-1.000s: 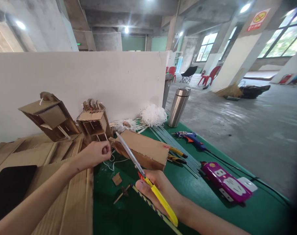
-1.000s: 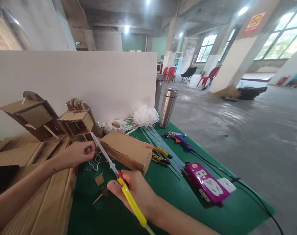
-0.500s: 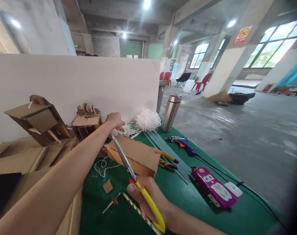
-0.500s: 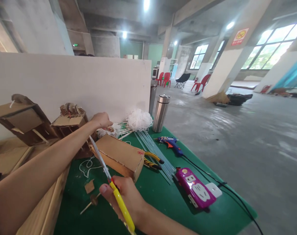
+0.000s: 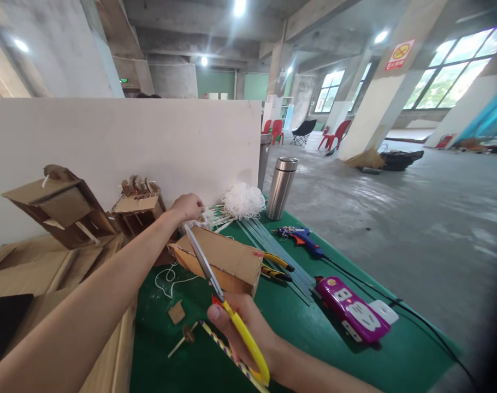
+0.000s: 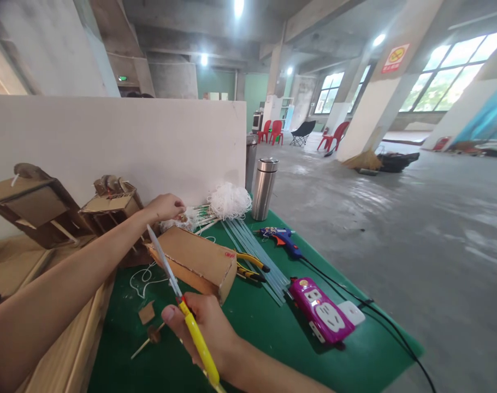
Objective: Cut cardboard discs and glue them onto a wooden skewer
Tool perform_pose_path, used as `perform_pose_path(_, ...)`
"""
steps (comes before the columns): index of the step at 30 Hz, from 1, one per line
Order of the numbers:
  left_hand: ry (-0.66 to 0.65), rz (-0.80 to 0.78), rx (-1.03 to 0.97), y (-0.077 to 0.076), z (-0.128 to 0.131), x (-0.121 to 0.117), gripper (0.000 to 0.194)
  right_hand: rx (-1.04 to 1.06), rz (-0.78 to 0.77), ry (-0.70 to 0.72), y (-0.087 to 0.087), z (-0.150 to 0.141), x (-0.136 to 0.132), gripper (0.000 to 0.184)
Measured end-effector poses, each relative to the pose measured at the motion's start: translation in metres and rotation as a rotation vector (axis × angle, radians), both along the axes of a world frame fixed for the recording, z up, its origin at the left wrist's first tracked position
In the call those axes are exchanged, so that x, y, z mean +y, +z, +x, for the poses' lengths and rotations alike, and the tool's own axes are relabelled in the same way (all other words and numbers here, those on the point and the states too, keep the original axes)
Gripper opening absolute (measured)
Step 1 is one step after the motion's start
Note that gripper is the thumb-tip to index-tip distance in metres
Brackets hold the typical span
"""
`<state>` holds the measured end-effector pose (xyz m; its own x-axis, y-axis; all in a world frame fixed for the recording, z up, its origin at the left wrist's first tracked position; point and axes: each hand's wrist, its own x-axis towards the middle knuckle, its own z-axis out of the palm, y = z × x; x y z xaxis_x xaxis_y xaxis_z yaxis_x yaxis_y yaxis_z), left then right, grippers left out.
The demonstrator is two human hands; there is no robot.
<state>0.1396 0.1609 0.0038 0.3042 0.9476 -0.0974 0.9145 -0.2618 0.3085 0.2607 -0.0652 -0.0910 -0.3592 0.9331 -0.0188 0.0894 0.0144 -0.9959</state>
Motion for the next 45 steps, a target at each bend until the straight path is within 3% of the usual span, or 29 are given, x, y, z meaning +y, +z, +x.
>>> perform_pose_path(3, -0.058, 0.03, -0.18, 0.003, -0.006, -0.025, 0.022, 0.003, 0.042, -0.053, 0.002, 0.0, -0.002, 0.063)
perform_pose_path(8, -0.053, 0.078, -0.491, -0.001, -0.03, -0.09, 0.029, -0.003, 0.196, -0.203, -0.004, 0.001, -0.003, 0.063)
perform_pose_path(11, 0.124, -0.071, -1.04, -0.009, -0.042, -0.128, 0.03, 0.019, 0.211, -0.24, -0.011, 0.0, -0.002, 0.06)
perform_pose_path(16, 0.229, -0.158, -1.371, -0.013, -0.044, -0.169, 0.028, 0.033, 0.225, -0.172, -0.012, -0.002, -0.002, 0.055)
perform_pose_path(22, 0.165, -0.17, -1.435, -0.007, -0.041, -0.183, 0.026, -0.011, 0.286, -0.099, -0.001, -0.005, -0.004, 0.057)
perform_pose_path(34, 0.135, -0.067, -1.397, -0.01, -0.042, -0.185, 0.019, -0.108, 0.292, 0.015, -0.005, -0.001, -0.007, 0.054)
perform_pose_path(45, 0.065, 0.045, -1.311, -0.015, -0.047, -0.184, 0.013, -0.207, 0.276, 0.022, 0.01, -0.003, -0.006, 0.059)
